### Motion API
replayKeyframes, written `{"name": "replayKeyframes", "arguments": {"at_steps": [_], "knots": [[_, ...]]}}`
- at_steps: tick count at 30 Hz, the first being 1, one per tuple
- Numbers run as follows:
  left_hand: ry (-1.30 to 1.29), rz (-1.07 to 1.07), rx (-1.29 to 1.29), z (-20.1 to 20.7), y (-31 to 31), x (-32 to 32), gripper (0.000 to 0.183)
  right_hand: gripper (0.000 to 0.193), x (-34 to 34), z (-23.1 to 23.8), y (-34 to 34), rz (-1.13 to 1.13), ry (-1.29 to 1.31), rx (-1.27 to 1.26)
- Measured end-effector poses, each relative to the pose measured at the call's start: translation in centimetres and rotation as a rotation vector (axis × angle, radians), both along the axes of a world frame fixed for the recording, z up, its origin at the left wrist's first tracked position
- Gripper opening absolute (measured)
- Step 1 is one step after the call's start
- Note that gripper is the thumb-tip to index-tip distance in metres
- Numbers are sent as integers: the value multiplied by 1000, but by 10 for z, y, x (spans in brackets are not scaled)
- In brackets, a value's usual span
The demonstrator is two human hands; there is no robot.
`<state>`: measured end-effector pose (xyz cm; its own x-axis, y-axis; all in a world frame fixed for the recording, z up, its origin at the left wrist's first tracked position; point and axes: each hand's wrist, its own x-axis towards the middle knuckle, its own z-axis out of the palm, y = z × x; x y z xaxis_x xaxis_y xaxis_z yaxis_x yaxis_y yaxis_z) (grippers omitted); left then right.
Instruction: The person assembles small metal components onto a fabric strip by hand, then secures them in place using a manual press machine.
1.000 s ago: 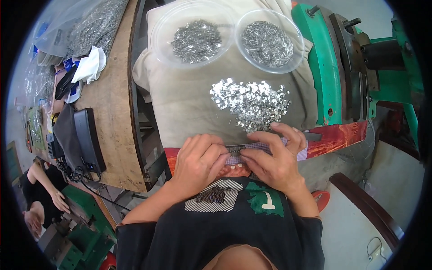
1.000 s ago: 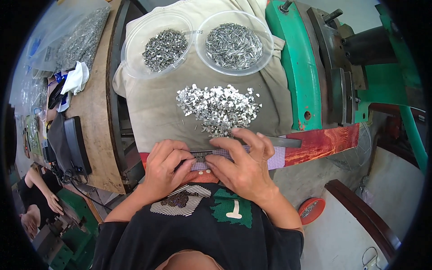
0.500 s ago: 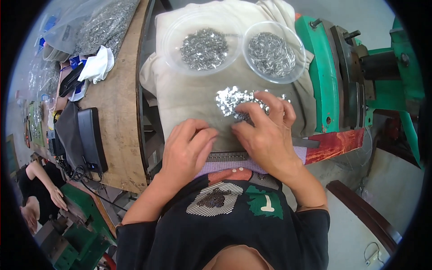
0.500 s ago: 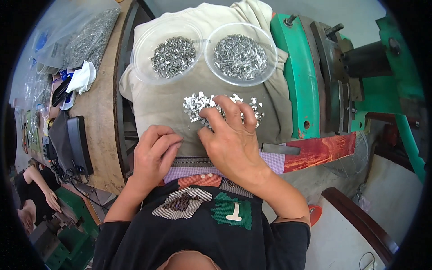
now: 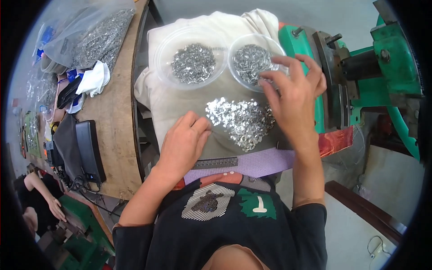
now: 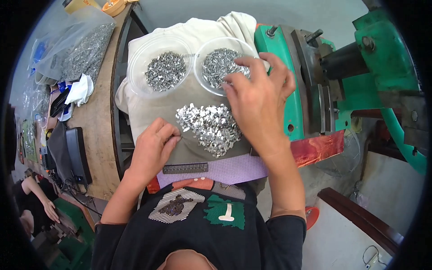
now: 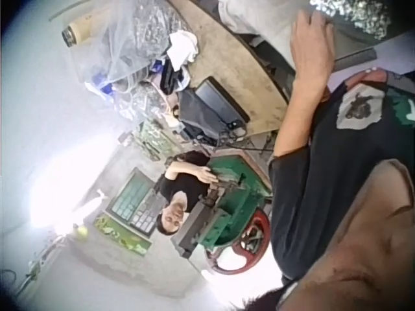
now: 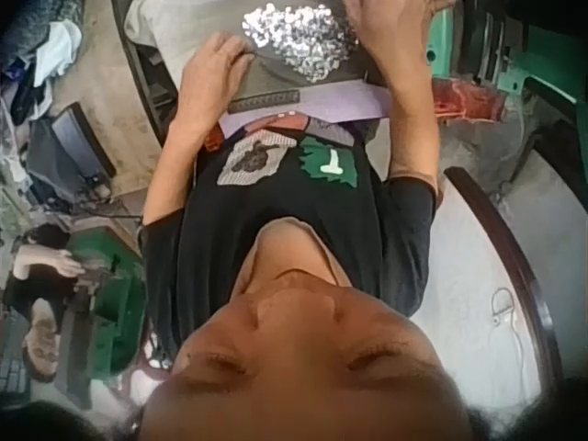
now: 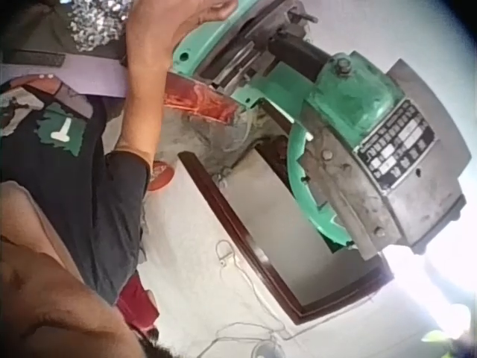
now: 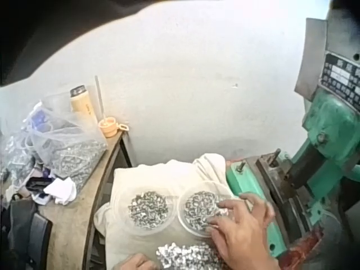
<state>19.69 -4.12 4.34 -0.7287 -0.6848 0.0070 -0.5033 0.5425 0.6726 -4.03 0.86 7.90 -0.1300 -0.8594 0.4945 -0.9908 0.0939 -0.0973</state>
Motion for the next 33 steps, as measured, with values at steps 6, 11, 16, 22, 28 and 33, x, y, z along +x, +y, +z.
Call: {"name": "replayKeyframes", "arguments": {"at_steps": [6, 11, 16, 22, 28, 33], "knots": [[-47, -26, -38, 2, -2, -4, 10, 14, 13, 1, 39, 147, -264, 143], [-97, -139, -110, 6, -5, 0, 12, 15, 30, -14, 88, 223, -421, 196], [-176, -200, -151, 9, -8, 4, 13, 16, 49, -26, 105, 267, -428, 209], [-186, -222, -142, 9, -13, 1, 13, 15, 57, -31, 101, 317, -345, 254], [-125, -218, -96, 24, -14, -1, 11, 13, 58, -33, 106, 323, -135, 216], [31, -202, -128, 42, -20, -22, 12, 10, 62, -36, 108, 318, -155, 180]]}}
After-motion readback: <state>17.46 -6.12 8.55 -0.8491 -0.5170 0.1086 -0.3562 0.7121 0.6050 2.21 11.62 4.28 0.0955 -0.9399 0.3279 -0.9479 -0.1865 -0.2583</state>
